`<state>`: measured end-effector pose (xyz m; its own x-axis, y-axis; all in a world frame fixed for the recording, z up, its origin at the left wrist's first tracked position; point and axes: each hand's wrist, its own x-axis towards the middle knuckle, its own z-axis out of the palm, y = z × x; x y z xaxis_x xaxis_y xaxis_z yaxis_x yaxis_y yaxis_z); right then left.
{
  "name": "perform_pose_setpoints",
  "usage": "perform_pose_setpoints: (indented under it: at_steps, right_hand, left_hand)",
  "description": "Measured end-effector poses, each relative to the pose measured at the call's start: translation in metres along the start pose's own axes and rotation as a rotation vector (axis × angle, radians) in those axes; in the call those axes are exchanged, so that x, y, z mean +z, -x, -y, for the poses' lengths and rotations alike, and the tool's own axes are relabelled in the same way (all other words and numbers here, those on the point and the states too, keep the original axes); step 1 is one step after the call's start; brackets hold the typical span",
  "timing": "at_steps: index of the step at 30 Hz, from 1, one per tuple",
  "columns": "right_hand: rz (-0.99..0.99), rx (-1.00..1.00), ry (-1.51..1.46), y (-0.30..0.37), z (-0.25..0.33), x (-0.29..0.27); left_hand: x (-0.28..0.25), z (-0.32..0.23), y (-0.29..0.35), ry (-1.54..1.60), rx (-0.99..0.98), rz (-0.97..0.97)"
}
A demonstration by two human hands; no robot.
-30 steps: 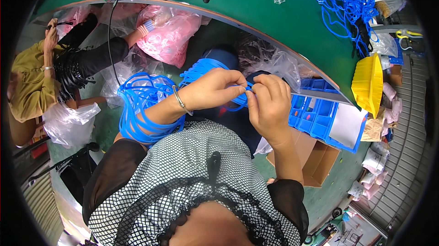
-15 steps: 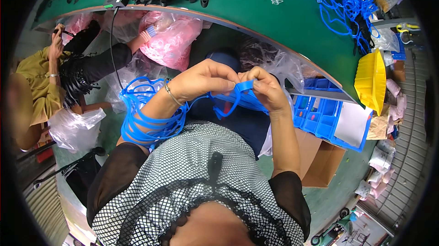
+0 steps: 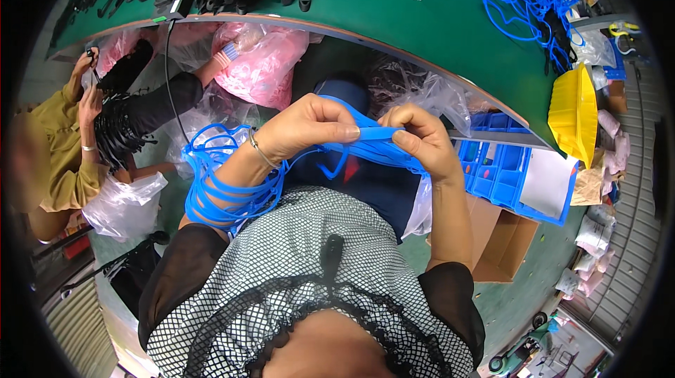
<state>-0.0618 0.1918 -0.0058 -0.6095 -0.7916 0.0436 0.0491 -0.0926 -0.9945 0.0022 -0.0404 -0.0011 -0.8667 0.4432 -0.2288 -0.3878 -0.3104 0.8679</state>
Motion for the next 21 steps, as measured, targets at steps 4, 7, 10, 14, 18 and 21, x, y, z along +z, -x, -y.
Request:
perform_pose_setpoints:
  at_steps: [4,7,10,14,18,21]
  right_hand:
    - [-0.034,0.017,0.031,0.001,0.022,-0.003]
    - [-0.022,0.092,0.008,0.000,0.036,-0.006]
    - [0.005,0.081,0.085,-0.001,0.040,-0.010]
    - [0.011,0.072,0.148,0.000,0.042,-0.009]
    - [0.009,0.053,0.180,0.001,0.043,-0.008]
    - [0.048,0.139,0.192,0.001,0.046,-0.010]
  left_hand:
    - [0.003,-0.006,-0.001,-0.072,-0.077,-0.013]
    - [0.001,-0.003,0.001,-0.088,-0.051,0.009]
    - [0.001,-0.004,0.001,-0.109,-0.023,0.015]
    - [0.001,-0.001,0.000,-0.101,-0.015,0.020]
    - [0.004,-0.001,0.001,-0.105,-0.034,-0.008]
    - [0.004,0.002,0.001,-0.113,-0.031,-0.021]
